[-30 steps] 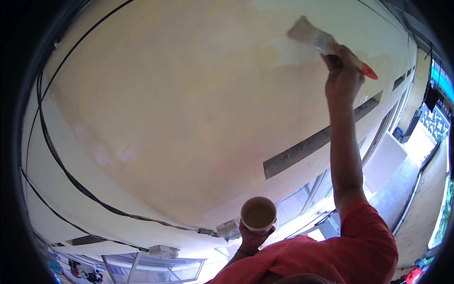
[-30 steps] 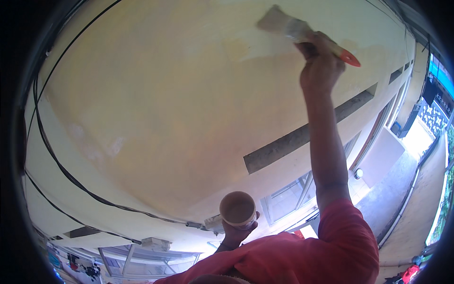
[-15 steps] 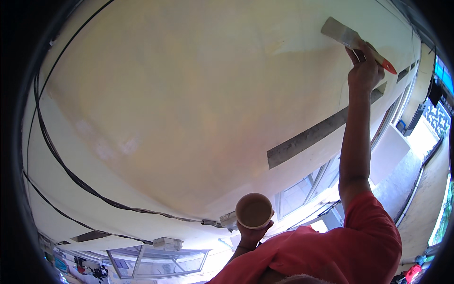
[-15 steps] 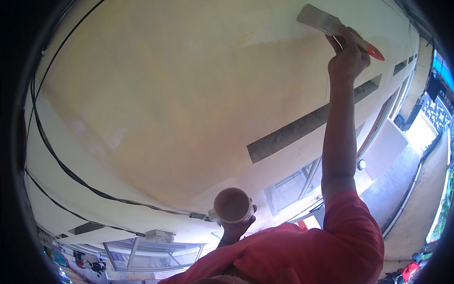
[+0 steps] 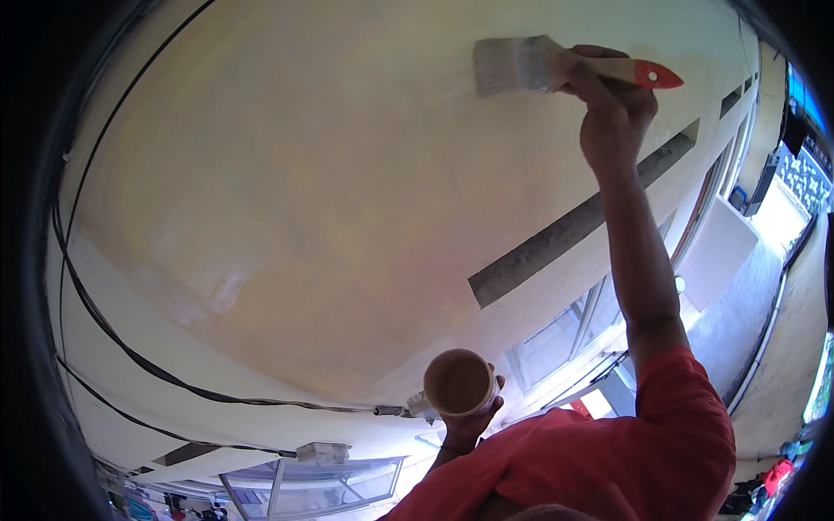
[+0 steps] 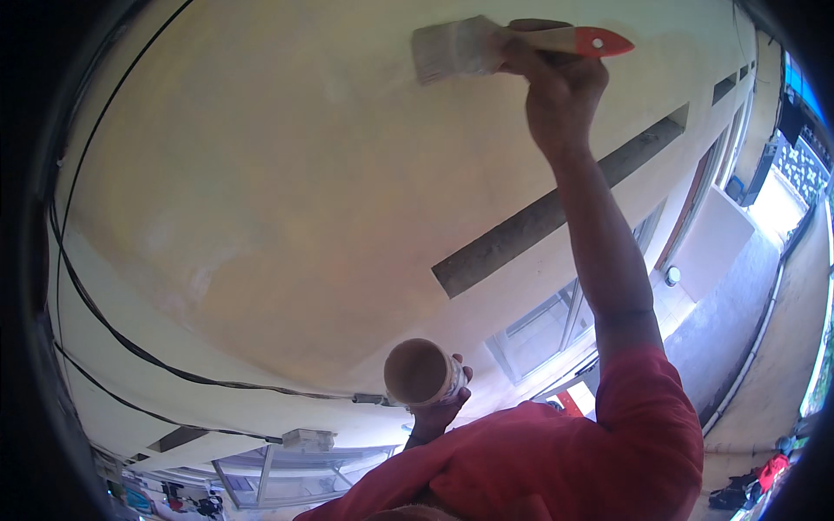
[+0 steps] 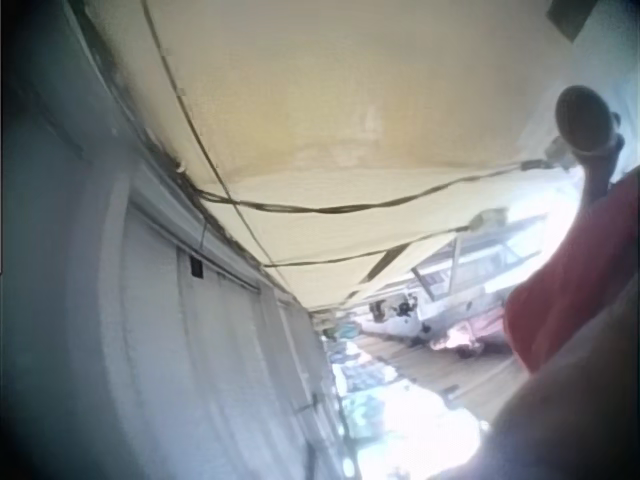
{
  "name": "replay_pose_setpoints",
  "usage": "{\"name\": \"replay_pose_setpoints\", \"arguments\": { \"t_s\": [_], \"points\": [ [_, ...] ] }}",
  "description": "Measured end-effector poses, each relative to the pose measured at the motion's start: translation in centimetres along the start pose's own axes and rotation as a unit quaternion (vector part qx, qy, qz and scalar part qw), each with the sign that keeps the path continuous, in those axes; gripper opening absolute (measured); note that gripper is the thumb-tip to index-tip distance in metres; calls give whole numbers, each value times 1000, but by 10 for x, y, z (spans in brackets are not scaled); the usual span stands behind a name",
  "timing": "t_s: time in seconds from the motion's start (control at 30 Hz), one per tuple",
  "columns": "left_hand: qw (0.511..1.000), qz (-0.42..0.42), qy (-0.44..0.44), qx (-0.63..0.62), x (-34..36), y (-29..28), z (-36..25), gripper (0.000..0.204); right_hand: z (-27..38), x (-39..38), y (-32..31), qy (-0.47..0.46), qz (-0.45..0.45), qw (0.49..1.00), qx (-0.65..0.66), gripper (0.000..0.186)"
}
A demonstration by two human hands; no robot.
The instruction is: The person paints a ceiling using a paintbrush and a small container of paint. They repeatedly dip the brush into the container and apply paint to the ceiling surface in long strokes.
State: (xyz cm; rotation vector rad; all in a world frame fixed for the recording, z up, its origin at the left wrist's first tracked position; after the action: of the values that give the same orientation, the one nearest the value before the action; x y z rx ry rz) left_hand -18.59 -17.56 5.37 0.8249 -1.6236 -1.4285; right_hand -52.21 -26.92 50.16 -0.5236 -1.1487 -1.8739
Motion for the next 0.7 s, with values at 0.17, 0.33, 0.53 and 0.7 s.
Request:
{"name": "replay_pose_setpoints", "arguments": {
  "t_s": [0.17, 0.33, 0.53, 0.7],
  "points": [
    [998, -6, 11, 59, -12, -15, -3, 75, 33, 39, -97, -203, -137, 955, -168, 22],
    [999, -42, 4, 34, -3, 1, 7, 74, 30, -29, 35, -357, -34, 809, -465, 27],
    [999, -15, -10, 30, 6, 8, 9, 70, 58, -124, 112, -357, 200, 896, -173, 29],
    [999, -31, -13, 33, 6, 0, 10, 69, 0, 19, -12, -24, 30, 998, -51, 23]
  ]
}}
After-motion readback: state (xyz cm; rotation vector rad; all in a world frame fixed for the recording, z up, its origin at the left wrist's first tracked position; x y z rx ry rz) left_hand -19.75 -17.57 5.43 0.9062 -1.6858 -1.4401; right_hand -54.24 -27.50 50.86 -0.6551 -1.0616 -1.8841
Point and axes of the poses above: each hand's wrist, its own x-axis towards the middle knuckle, its own y-axis out of the palm, z = x × y, the point moved 10 cm from there along x, towards the middle knuckle, and after that the axes turned 11 degrees about y, right-handed, at the moved point
